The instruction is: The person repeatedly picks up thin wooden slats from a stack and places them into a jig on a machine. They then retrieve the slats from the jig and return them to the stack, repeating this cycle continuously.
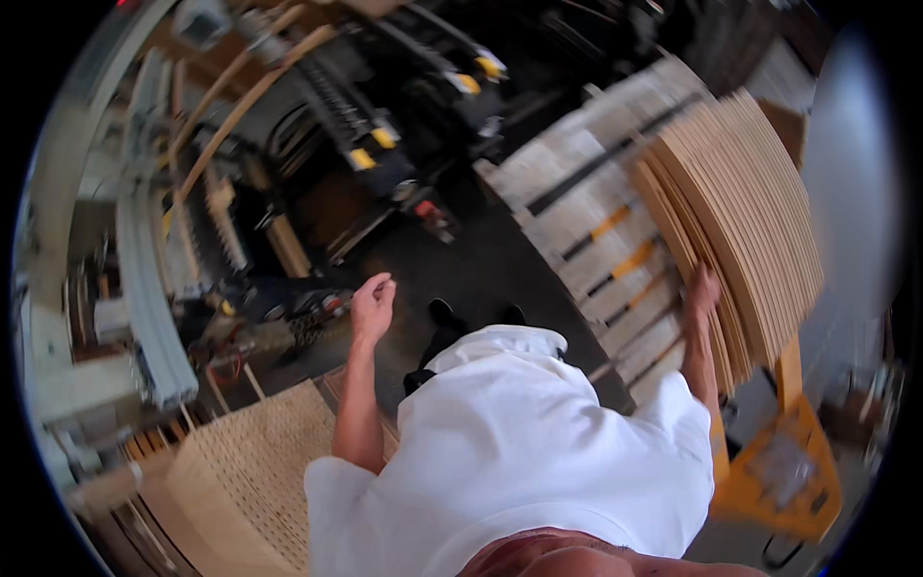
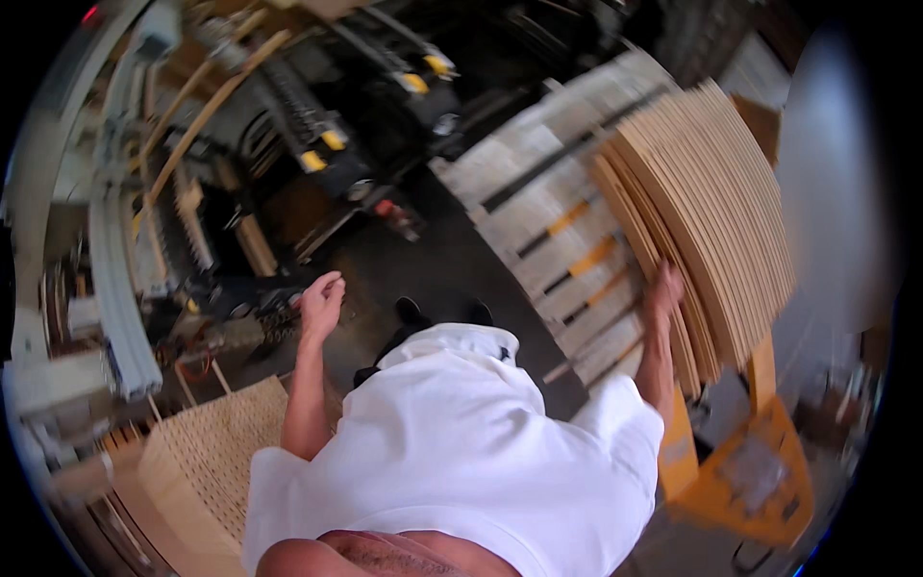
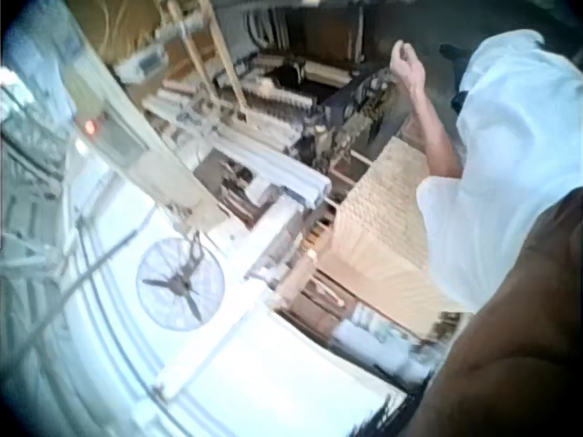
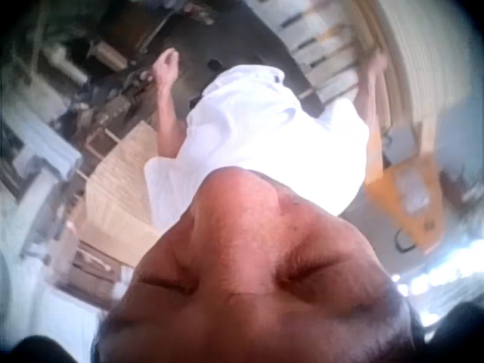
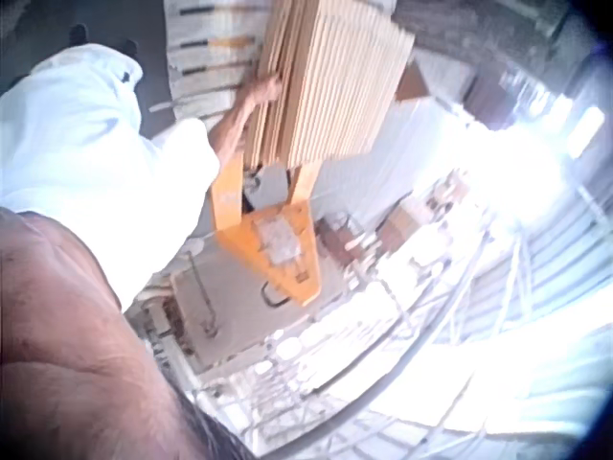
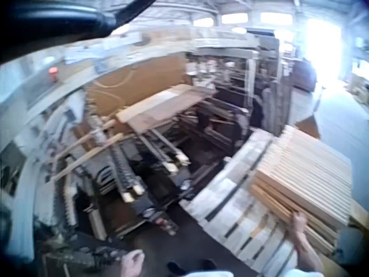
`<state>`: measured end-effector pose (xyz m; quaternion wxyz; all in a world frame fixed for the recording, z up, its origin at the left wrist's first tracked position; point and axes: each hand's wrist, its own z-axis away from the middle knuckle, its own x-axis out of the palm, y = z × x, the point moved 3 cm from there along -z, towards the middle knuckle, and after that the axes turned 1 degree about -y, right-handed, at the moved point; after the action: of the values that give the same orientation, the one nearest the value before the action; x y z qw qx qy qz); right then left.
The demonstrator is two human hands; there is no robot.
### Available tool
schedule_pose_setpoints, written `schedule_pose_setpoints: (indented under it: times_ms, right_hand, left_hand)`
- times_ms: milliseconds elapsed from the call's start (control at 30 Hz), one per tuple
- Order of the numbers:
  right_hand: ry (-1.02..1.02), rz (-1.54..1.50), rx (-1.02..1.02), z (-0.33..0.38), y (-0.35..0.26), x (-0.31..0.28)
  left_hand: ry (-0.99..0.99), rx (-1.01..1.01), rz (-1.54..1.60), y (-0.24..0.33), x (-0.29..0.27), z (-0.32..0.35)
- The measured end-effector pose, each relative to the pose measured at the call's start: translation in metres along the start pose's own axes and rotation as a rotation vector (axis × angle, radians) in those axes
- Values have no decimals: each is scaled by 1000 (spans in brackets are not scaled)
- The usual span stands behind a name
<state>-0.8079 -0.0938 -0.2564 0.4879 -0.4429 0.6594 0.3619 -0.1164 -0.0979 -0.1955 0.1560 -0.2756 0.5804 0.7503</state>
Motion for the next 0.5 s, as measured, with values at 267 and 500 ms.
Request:
schedule_pose_setpoints:
  times_ms: [267, 500]
  right_hand:
    - [-33, -232, -93, -28, -126, -69]
    - [-5, -551, -265, -34, -320, -172]
  left_hand:
    - [313, 92, -171, -39, -156, -151]
    - [362, 139, -535, -24, -266, -357]
